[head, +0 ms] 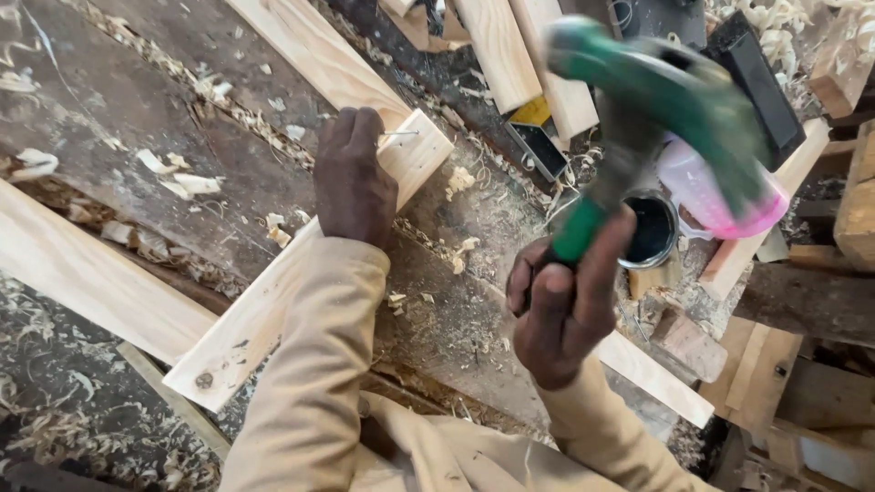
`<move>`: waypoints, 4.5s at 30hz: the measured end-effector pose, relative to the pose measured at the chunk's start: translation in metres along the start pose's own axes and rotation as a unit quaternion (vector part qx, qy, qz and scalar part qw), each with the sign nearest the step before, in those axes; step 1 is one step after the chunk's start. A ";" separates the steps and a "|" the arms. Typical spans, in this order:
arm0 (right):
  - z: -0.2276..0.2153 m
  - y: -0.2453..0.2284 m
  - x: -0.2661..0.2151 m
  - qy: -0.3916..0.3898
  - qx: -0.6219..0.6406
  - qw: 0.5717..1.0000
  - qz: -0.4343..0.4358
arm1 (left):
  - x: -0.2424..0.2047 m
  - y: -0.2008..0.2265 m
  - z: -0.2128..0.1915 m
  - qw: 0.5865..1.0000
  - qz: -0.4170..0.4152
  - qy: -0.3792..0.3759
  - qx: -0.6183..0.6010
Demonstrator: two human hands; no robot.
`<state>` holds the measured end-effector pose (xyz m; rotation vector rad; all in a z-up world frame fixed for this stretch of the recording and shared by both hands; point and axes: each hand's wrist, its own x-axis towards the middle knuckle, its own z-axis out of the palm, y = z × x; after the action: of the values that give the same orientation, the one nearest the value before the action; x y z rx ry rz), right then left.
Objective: Assembling a wooden frame by aligning planks and hammering nails into the joints.
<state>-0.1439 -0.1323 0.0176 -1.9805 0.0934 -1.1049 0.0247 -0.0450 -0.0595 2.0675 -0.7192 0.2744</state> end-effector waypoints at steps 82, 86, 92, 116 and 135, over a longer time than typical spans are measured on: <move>0.009 0.011 -0.009 -0.192 -0.054 0.955 0.219 | -0.003 0.013 -0.007 0.991 0.032 -0.024 0.129; 0.012 0.010 -0.013 -0.194 -0.093 0.962 0.168 | -0.005 0.012 -0.008 0.991 0.029 -0.017 0.129; 0.011 0.029 -0.017 -0.222 -0.106 0.949 0.195 | -0.005 0.011 -0.005 0.995 0.034 0.011 0.098; -0.013 0.011 -0.021 -0.133 0.001 0.961 0.242 | -0.007 0.018 -0.006 0.989 0.121 0.028 0.081; 0.005 0.026 -0.037 -0.188 -0.096 0.948 0.240 | 0.004 0.018 -0.013 0.996 0.093 -0.011 -0.013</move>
<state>-0.1541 -0.1299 -0.0269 -2.1493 0.4671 -0.4085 0.0182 -0.0438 -0.0376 1.9836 -0.9245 0.3454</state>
